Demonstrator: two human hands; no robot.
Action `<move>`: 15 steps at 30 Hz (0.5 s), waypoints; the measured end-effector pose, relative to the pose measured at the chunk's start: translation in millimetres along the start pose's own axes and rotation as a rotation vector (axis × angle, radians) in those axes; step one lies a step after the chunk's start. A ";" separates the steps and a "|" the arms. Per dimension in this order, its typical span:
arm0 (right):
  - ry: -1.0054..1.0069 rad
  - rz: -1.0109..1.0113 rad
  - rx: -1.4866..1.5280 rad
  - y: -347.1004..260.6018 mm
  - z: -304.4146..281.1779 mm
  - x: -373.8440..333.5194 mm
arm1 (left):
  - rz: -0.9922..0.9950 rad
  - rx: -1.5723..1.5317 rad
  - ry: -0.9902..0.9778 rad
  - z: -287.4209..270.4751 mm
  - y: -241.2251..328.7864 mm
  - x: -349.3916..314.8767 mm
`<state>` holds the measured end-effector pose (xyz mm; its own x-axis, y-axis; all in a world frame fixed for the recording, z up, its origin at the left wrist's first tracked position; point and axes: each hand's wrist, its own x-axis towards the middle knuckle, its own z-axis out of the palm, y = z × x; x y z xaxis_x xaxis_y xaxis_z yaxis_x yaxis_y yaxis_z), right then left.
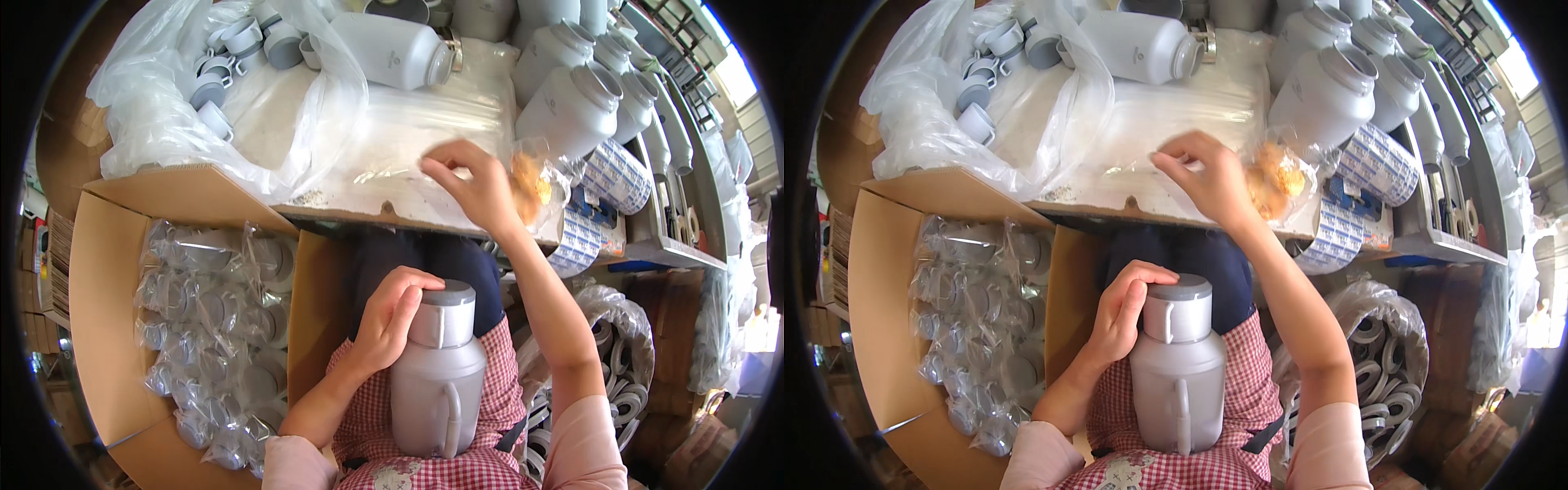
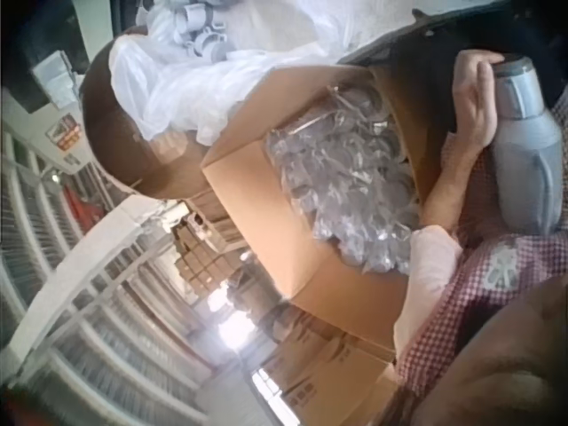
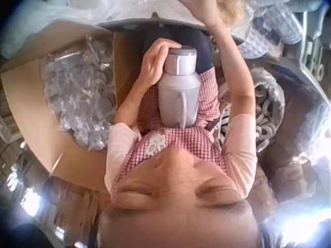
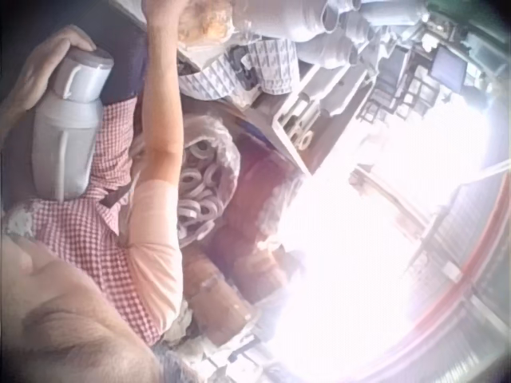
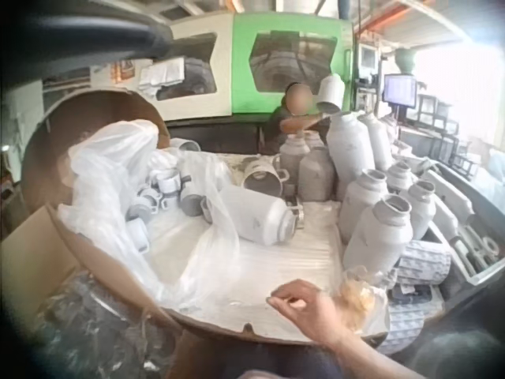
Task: The person assembles white plastic pitchers by attaching lids and applying labels. They pick up each pitcher, secure the lid, apply a label from a roll, and place the finished unit into a cardboard box. The process is repeated for multiple units.
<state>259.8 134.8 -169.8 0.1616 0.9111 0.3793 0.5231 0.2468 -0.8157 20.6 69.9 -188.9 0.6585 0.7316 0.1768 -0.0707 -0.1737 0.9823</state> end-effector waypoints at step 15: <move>-0.038 0.185 -0.083 50.6 37.5 52.1 | 0.330 0.753 0.308 -80.0 -37.9 118.0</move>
<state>263.3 207.2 -207.7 0.2305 0.9505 0.2084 0.5547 0.0477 -0.8307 41.0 215.5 -200.2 0.4527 0.6936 0.5603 0.3631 -0.7173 0.5947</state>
